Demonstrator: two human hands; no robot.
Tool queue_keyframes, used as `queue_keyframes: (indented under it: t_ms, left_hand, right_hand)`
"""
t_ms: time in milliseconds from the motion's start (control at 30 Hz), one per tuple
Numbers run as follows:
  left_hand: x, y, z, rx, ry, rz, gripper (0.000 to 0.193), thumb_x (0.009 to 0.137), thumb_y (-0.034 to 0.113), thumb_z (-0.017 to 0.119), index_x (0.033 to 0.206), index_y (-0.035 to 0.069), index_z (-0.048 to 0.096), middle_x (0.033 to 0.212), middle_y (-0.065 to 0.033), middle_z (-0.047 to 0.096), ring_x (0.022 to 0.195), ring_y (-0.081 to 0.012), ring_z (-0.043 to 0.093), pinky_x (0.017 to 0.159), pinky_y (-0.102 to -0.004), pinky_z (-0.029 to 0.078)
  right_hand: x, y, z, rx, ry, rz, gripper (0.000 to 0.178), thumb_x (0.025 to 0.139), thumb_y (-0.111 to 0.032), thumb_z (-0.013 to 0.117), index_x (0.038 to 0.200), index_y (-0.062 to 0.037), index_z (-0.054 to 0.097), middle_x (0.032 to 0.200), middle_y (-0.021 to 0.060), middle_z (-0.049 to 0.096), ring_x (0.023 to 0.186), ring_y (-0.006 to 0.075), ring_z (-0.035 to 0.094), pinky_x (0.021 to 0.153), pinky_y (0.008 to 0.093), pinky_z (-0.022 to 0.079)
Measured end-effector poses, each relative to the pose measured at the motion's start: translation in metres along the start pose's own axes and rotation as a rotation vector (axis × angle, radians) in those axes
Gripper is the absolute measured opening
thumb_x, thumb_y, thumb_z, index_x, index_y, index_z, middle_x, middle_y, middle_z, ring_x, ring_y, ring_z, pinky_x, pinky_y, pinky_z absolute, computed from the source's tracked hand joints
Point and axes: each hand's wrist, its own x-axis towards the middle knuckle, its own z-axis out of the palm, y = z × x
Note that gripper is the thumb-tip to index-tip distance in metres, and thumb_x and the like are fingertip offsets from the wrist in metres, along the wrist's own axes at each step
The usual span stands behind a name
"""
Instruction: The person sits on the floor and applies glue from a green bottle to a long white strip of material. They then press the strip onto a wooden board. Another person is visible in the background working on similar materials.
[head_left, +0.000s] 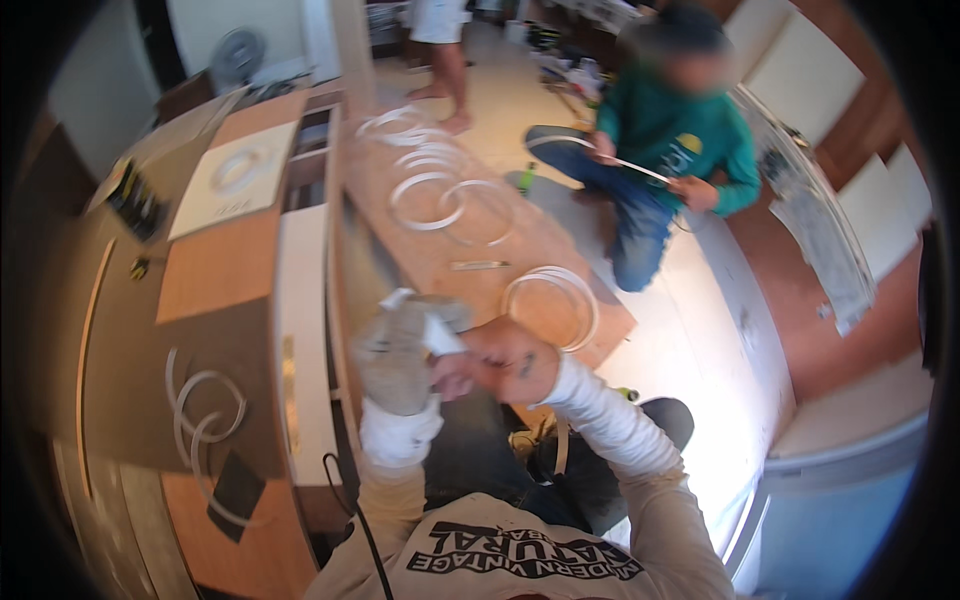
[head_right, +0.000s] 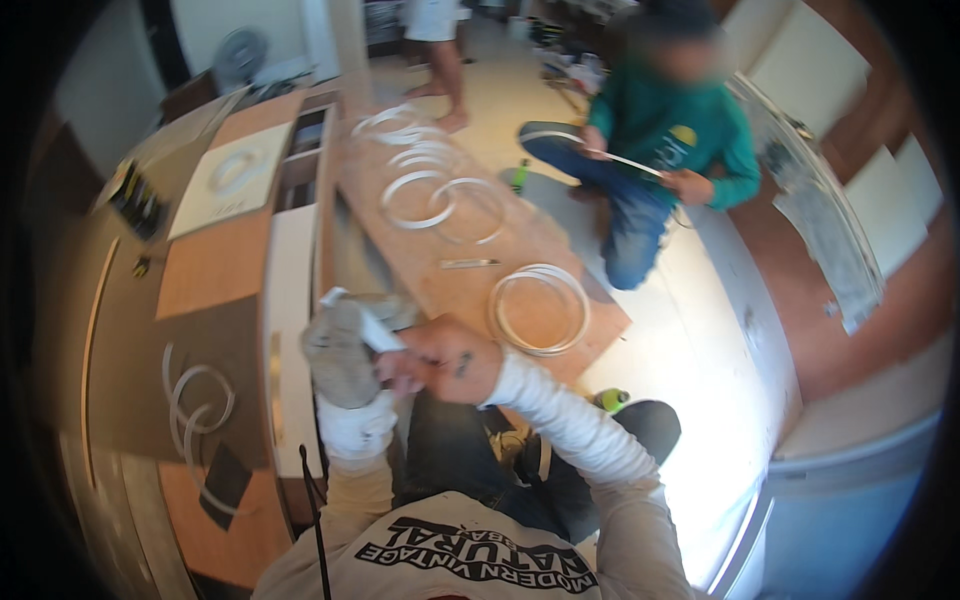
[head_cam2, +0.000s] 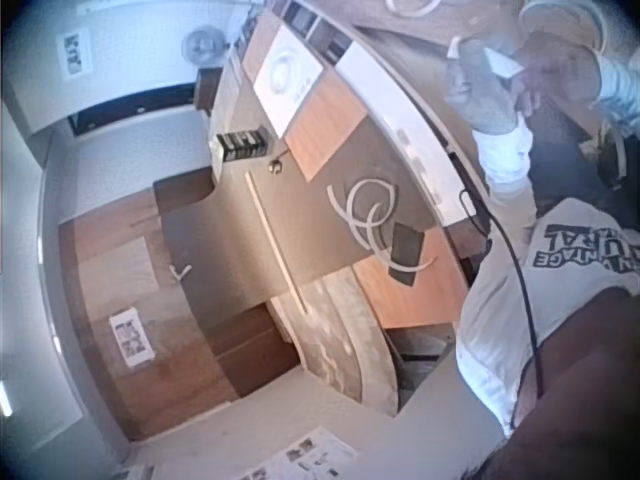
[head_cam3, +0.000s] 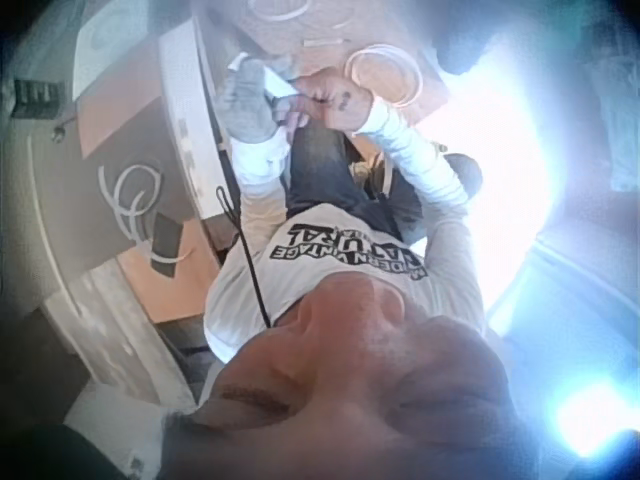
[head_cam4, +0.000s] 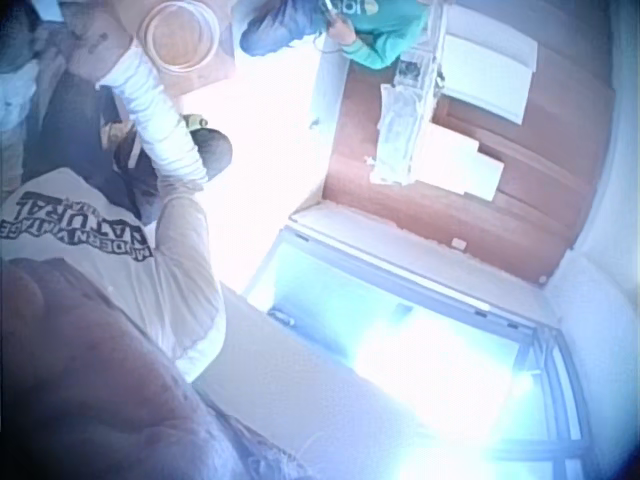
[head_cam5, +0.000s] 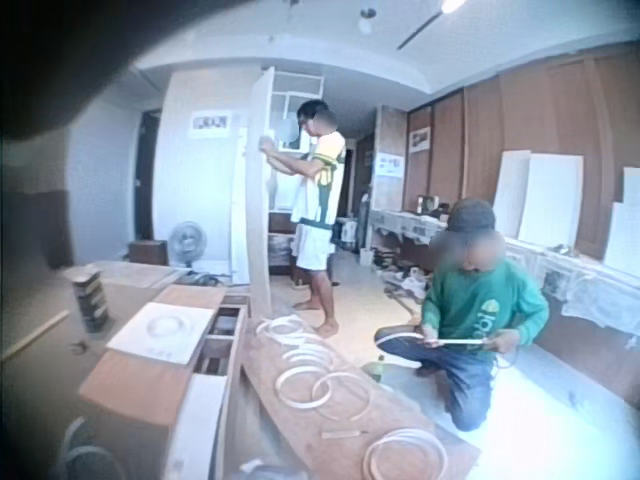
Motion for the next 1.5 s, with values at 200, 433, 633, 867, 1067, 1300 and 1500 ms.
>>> queue_keyframes:
  t_ms: [200,433,633,867,1067,1300,1500]
  left_hand:
    - [0.031,-0.012,-0.004,-0.031,0.234,0.005,0.033,0.094,0.028,0.061,0.085,-0.003,0.061,0.064,-0.0112,0.059,0.050,-0.0191,0.057,0.049,-0.0339,0.050]
    - [0.088,-0.035,-0.050,-0.067,0.241,-0.144,0.034,0.096,0.037,0.057,0.078,0.008,0.059,0.056,-0.0018,0.053,0.049,-0.0189,0.056,0.054,-0.0345,0.051]
    - [0.135,-0.038,-0.108,-0.060,0.282,-0.221,0.034,0.096,0.040,0.056,0.077,0.012,0.057,0.051,0.0021,0.048,0.046,-0.0151,0.051,0.053,-0.0323,0.050]
    - [0.169,-0.063,-0.154,-0.150,0.300,-0.304,0.032,0.098,0.036,0.051,0.078,0.011,0.053,0.053,0.0013,0.042,0.046,-0.0171,0.043,0.050,-0.0318,0.043]
    - [0.174,-0.058,-0.196,-0.268,0.219,-0.346,0.031,0.099,0.037,0.051,0.081,0.012,0.057,0.054,0.0039,0.051,0.050,-0.0130,0.053,0.050,-0.0306,0.050]
    - [0.157,0.011,-0.133,-0.686,-0.183,0.006,0.037,0.097,0.043,0.053,0.103,0.007,0.060,0.055,0.0011,0.056,0.046,-0.0136,0.054,0.047,-0.0295,0.050]
    - [0.099,0.056,0.015,0.289,-0.288,0.567,0.049,0.102,0.036,0.044,0.131,-0.002,0.052,0.053,-0.0014,0.055,0.034,-0.0090,0.043,0.035,-0.0240,0.037]
  right_hand:
    - [-0.024,0.019,0.010,-0.187,-0.027,-0.184,0.015,0.094,-0.010,0.060,0.103,0.0008,0.062,0.083,0.0139,0.066,0.075,0.0282,0.065,0.070,0.0349,0.050]
    - [-0.067,0.032,0.035,-0.006,-0.072,-0.049,0.021,0.093,-0.010,0.061,0.112,0.0003,0.062,0.091,0.0128,0.069,0.081,0.0266,0.067,0.073,0.0332,0.051]
    - [-0.092,0.036,0.043,-0.022,-0.133,-0.054,0.020,0.092,-0.008,0.063,0.109,0.0022,0.063,0.094,0.0136,0.070,0.086,0.0270,0.069,0.075,0.0343,0.053]
    - [-0.122,0.048,0.040,0.026,-0.227,0.003,0.035,0.089,0.004,0.061,0.123,0.0020,0.059,0.129,0.0131,0.061,0.101,0.0229,0.068,0.087,0.0319,0.054]
    - [-0.136,0.065,0.033,-0.101,-0.254,-0.016,0.022,0.088,0.004,0.057,0.108,0.0007,0.065,0.097,0.0171,0.069,0.090,0.0313,0.068,0.077,0.0361,0.055]
    - [-0.114,0.130,-0.039,-1.009,0.094,0.068,0.033,0.089,-0.022,0.064,0.115,-0.0011,0.062,0.112,0.0212,0.063,0.102,0.0388,0.062,0.083,0.0411,0.052]
    - [-0.070,0.027,-0.047,-0.660,0.469,-0.211,0.045,0.092,-0.029,0.062,0.121,0.0048,0.056,0.113,0.0234,0.063,0.096,0.0347,0.063,0.083,0.0375,0.051]
